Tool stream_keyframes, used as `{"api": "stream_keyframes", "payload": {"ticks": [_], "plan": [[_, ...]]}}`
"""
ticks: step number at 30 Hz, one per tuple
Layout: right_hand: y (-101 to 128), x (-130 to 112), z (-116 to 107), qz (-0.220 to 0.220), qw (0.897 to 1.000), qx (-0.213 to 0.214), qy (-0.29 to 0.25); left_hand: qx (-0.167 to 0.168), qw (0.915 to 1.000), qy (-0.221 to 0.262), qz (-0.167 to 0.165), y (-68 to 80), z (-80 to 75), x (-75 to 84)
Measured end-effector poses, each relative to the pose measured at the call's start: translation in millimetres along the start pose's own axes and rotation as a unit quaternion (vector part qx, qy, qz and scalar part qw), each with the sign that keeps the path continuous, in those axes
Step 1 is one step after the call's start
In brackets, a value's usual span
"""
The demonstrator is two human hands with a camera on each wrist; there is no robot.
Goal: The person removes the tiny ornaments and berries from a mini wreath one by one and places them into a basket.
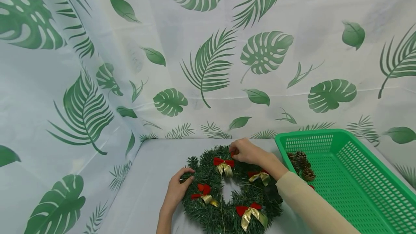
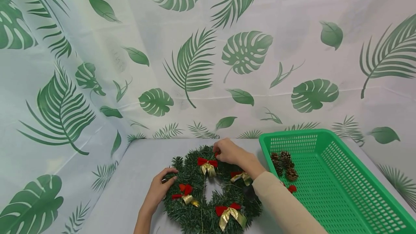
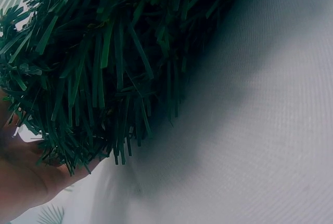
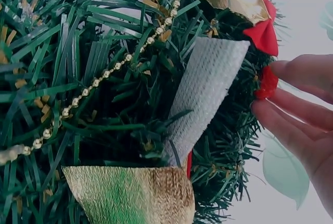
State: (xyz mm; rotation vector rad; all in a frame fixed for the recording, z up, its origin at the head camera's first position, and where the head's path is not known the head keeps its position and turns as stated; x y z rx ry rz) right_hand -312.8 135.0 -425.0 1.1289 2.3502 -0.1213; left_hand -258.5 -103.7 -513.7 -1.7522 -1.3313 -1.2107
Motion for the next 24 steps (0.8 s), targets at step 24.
{"api": "stream_keyframes", "payload": {"ticks": [24], "plan": [[3.2, -4.5, -3.5, 0.016, 1.000, -0.012, 0.016, -0.002, 0.9998, 0.018, -0.006, 2.2, -1.1, 0.0]]}}
Point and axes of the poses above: each hand's wrist, its own y-axis away from the middle knuckle, its own z-axis out of the palm, x = y × z, the point moved 9 cm from there along -y, towards the middle knuckle, and after that the axes turned 12 degrees about -x, right-handed, at the moved point
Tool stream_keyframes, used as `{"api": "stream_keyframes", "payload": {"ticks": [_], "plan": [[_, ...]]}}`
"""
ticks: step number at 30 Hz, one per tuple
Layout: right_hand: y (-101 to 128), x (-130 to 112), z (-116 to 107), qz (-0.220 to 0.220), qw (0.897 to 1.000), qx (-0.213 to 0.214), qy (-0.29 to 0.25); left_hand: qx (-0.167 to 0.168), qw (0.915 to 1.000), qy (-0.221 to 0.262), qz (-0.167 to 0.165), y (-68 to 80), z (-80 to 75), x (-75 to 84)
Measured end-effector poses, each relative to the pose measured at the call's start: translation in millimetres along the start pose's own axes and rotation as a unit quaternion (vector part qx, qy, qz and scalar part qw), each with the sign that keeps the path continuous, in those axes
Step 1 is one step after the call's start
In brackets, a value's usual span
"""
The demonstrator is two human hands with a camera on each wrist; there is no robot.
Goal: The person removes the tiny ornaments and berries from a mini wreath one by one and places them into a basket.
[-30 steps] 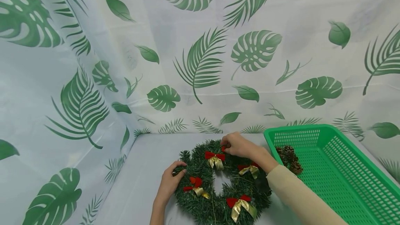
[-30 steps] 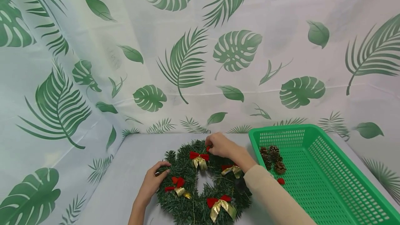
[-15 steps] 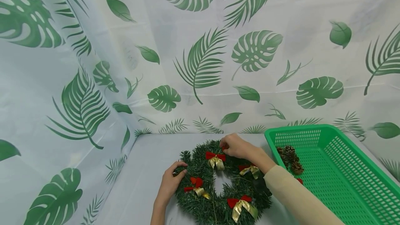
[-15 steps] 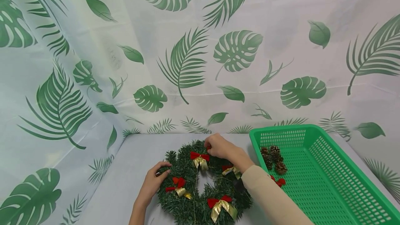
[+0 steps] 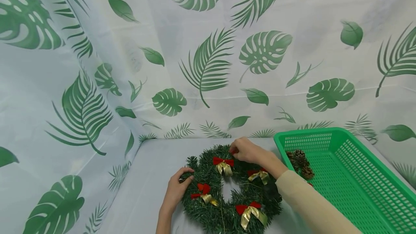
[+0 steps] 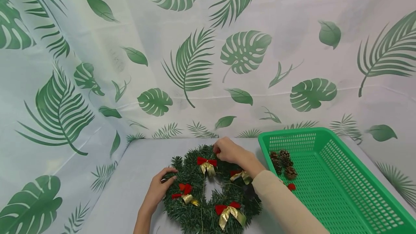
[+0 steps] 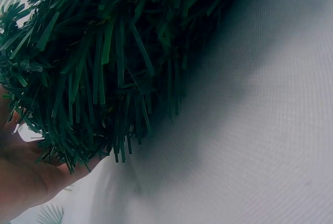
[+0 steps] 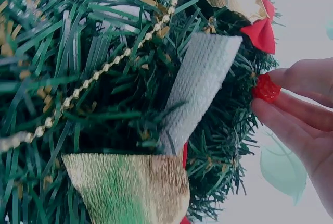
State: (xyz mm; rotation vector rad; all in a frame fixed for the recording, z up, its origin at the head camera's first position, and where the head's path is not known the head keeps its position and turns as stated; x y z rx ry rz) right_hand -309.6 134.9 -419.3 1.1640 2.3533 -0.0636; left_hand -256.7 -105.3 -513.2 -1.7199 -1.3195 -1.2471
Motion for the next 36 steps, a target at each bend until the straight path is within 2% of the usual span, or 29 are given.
{"api": "stream_keyframes", "payload": {"ticks": [10, 16, 28, 36], "plan": [[14, 1, -7, -0.004, 1.000, 0.016, 0.020, -0.002, 1.0000, 0.005, 0.005, 1.1, 1.7, 2.7], [26, -2, -12, -0.021, 0.999, 0.027, 0.026, -0.002, 0.9999, 0.006, -0.009, 0.3, 2.5, 3.8], [60, 5, -24, -0.009, 0.999, 0.043, 0.022, -0.008, 1.0000, 0.004, -0.001, -2.5, 2.1, -3.2], [80, 14, -31, -0.003, 0.997, 0.070, 0.026, -0.009, 0.9999, 0.007, -0.004, -1.5, 0.8, -3.7]]}}
Point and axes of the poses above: each hand's wrist, its own y-axis away from the middle knuckle, its own z-axis out of the palm, x = y × z, the point moved 9 cm from there along -y, towards the middle knuckle, and after that the axes turned 12 degrees about -x, right-handed, at the moved point
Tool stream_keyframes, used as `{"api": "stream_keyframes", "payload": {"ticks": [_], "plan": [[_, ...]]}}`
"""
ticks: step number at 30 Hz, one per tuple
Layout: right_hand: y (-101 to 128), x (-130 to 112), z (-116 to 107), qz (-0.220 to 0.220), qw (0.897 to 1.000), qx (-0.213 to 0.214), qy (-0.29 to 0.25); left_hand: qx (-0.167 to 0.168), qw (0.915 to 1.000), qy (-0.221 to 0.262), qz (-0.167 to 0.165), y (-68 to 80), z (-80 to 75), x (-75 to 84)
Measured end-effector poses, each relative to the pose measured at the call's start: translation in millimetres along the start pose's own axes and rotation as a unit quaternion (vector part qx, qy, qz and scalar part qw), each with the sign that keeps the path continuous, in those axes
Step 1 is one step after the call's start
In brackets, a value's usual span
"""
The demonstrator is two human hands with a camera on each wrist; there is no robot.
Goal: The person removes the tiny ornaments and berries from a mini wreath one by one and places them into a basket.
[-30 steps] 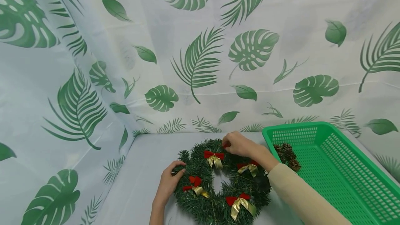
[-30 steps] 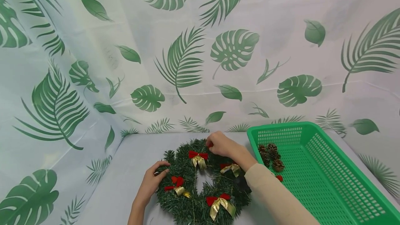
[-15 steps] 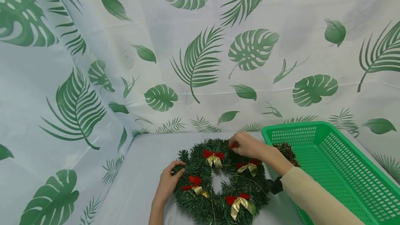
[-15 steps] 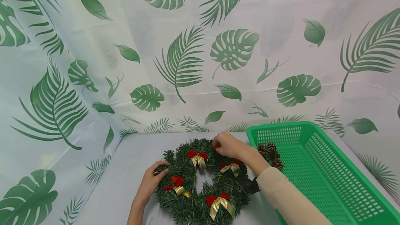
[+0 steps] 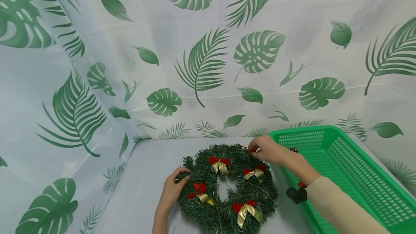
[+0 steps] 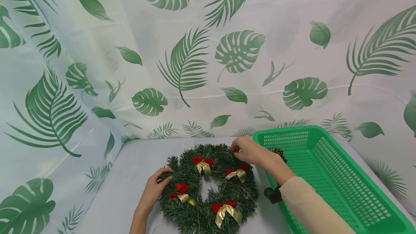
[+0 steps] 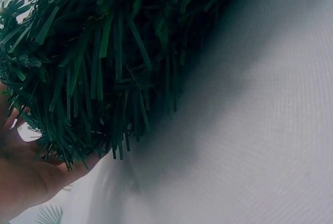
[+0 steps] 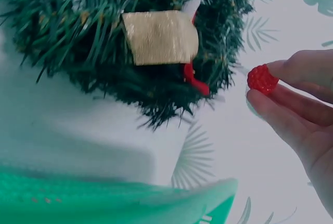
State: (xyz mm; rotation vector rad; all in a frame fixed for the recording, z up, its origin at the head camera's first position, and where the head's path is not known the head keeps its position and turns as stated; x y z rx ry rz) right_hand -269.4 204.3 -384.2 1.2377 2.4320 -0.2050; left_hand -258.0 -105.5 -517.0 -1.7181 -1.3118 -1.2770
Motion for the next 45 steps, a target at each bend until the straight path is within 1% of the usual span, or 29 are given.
{"api": "stream_keyframes", "payload": {"ticks": [4, 8, 14, 18, 21, 25, 30, 35, 45], "plan": [[8, 4, -7, 0.001, 1.000, 0.016, -0.002, 0.002, 1.0000, 0.002, 0.007, 1.2, -3.6, 2.4], [19, 11, -17, 0.011, 0.999, 0.030, -0.004, 0.009, 0.9998, -0.002, 0.017, 0.7, -4.9, 3.6], [38, 25, -29, 0.038, 0.998, 0.051, -0.004, 0.015, 0.9998, -0.005, 0.015, 0.2, -5.8, 3.5], [49, 33, -32, 0.054, 0.997, 0.057, -0.010, 0.015, 0.9997, -0.010, 0.015, 0.9, -6.4, 4.2], [57, 40, -32, 0.062, 0.996, 0.056, -0.006, 0.014, 0.9998, -0.011, 0.009, 2.4, -5.3, 3.3], [67, 47, -31, 0.061, 0.996, 0.060, 0.001, 0.013, 0.9999, -0.008, 0.001, 4.1, -3.3, 1.2], [79, 58, -30, 0.074, 0.995, 0.064, 0.006, 0.013, 0.9999, -0.004, 0.002, 3.8, -1.8, 1.0], [89, 66, -24, 0.080, 0.995, 0.058, 0.012, 0.013, 0.9999, -0.007, 0.001, 3.1, -1.9, 1.3], [106, 82, -6, 0.095, 0.995, 0.028, -0.001, 0.007, 0.9999, -0.005, 0.006, 2.6, 0.8, 3.7]]}}
Point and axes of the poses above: each hand's wrist, its own y-axis away from the middle knuckle, its own z-axis out of the palm, x = y × z, the point moved 9 cm from there along -y, towards the middle knuckle, and after that the axes turned 12 degrees about -x, right-handed, at the moved point
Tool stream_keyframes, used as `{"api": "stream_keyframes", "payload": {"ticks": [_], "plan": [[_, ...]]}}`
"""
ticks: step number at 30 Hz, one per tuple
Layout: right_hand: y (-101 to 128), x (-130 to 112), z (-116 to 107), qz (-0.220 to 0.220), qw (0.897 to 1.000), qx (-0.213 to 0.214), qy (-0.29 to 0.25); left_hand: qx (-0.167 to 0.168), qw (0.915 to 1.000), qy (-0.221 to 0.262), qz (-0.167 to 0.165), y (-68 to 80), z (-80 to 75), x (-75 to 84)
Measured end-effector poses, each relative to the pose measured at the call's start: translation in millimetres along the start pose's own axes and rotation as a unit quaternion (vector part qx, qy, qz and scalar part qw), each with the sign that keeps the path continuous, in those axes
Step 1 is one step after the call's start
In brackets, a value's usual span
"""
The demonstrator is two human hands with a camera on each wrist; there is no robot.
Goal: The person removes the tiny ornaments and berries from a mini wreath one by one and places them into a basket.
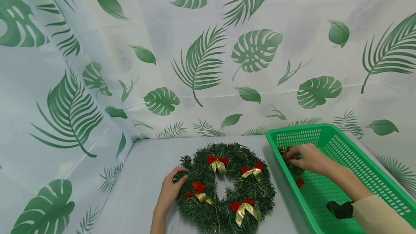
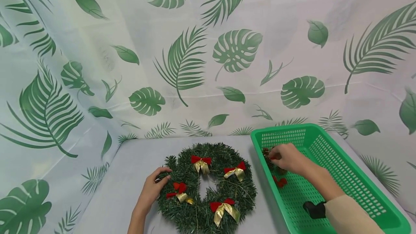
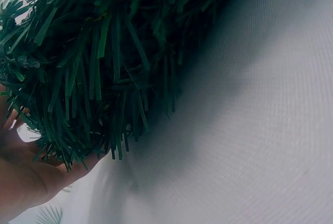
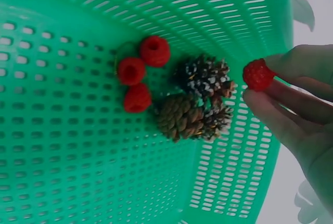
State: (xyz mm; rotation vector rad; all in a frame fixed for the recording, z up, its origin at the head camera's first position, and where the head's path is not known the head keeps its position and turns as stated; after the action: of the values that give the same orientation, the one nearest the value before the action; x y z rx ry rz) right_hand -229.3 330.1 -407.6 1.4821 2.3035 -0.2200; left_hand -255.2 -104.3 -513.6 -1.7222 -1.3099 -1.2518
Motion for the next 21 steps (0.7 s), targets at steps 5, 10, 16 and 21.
{"api": "stream_keyframes", "payload": {"ticks": [5, 10, 16, 21], "plan": [[2, 7, 9, 0.010, 0.999, -0.041, -0.006, 0.000, 1.0000, -0.004, 0.000, 0.1, 0.0, -0.7], [4, 11, 18, 0.003, 0.997, -0.075, -0.010, 0.005, 0.9999, -0.007, -0.010, -1.7, -1.3, -3.7], [6, 15, 25, -0.005, 0.995, -0.098, -0.019, 0.003, 1.0000, 0.000, -0.009, -1.2, 0.0, -3.8], [8, 17, 33, -0.008, 0.993, -0.108, -0.040, 0.003, 0.9999, 0.000, -0.010, -2.0, 0.2, -4.1]]}}
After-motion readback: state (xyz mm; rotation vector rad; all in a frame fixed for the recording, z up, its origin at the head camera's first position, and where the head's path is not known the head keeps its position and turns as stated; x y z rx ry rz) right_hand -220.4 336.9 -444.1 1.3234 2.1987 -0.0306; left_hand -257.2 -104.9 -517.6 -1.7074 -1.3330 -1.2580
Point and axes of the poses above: each hand's wrist, its own y-axis away from the middle knuckle, its own z-axis out of the palm, x = y × z, the point moved 9 cm from there along -y, towards the middle knuckle, and after that the axes turned 12 degrees about -x, right-handed, at the moved point
